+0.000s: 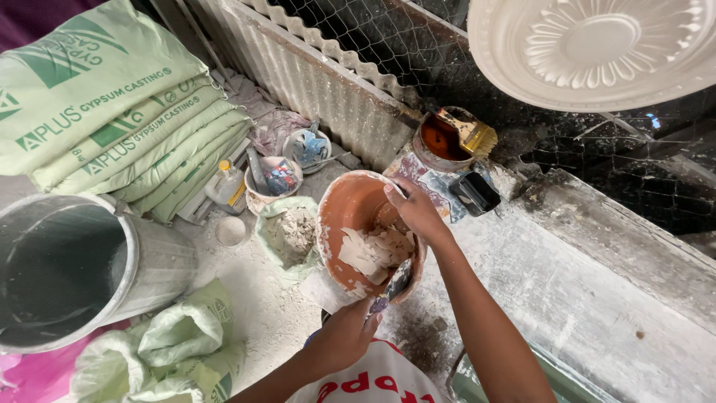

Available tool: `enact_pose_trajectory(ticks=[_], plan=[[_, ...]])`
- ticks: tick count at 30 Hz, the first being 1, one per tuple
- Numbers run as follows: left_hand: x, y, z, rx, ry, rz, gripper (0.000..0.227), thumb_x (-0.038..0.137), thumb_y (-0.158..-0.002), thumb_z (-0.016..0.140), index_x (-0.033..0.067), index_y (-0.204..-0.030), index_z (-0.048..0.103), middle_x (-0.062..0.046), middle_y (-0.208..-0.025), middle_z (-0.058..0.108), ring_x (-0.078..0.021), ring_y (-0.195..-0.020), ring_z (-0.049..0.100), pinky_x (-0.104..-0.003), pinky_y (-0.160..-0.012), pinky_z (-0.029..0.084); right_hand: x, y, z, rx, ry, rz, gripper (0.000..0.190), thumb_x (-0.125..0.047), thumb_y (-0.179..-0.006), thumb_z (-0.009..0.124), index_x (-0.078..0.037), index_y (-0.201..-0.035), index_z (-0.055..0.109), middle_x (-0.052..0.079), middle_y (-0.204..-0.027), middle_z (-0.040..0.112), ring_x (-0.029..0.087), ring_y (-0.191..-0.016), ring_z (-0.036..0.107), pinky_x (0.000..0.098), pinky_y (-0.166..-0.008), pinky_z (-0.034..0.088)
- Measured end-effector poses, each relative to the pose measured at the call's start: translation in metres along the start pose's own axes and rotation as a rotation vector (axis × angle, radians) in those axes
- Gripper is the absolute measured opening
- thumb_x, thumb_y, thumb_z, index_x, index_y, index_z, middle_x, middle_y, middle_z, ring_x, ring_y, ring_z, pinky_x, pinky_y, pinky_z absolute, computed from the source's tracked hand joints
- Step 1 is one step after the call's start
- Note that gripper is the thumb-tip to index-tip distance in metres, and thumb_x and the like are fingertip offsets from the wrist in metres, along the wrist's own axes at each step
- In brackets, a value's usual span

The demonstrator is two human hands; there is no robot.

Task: The person prepares a green ribbed mold by positioning it on a workbench, then mixes a white powder with liquid in a bucket using a scraper. They dip a brush into an orange container and apply the liquid to the mold's surface, covering the grooves and ridges.

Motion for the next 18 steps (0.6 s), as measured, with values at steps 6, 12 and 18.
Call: enact_pose_trajectory(ticks=[6, 12, 18], plan=[[-0.06, -0.004, 0.017, -0.128, -0.237, -0.103, 0.033, 0.026, -0.105, 0.047, -0.0015, -0.121, 0.055, -0.021, -0.101, 0.069, -0.0363, -0.089, 0.071, -0.048, -0.081, 0.057, -0.001, -0.001, -0.009, -0.017, 0.019, 0.037, 0.054, -0.046, -0.097, 0.059, -0.014, -0.141, 0.06, 0.013, -0.139, 0.063, 0.025, -0.124, 0.062, 0.0384, -0.104, 0.047], [-0.102, -0.021, -0.027, 0.07, -0.532, -0.119, 0.029, 0.026, -0.103, 0.049, 0.0021, -0.117, 0.056, -0.018, -0.098, 0.068, -0.0356, -0.074, 0.073, -0.048, -0.062, 0.06, -0.009, 0.003, -0.004, -0.114, 0.088, 0.16, 0.059, -0.047, -0.099, 0.06, -0.016, -0.148, 0.052, 0.017, -0.142, 0.057, 0.031, -0.126, 0.058, 0.0435, -0.104, 0.047], [-0.062, 0.001, 0.005, 0.02, -0.259, -0.086, 0.027, 0.026, -0.102, 0.055, 0.0021, -0.114, 0.06, -0.021, -0.087, 0.071, -0.0385, -0.079, 0.071, -0.05, -0.072, 0.056, -0.013, 0.008, -0.006, -0.063, 0.01, 0.108, 0.054, -0.046, -0.098, 0.058, -0.017, -0.144, 0.057, 0.01, -0.127, 0.065, 0.021, -0.11, 0.064, 0.038, -0.093, 0.051]])
Point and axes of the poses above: each hand's wrist, its own y-axis away from the middle knuckle, its own z-axis out of the palm, x = y × z, the point moved 2 cm from there along -y, towards the middle knuckle
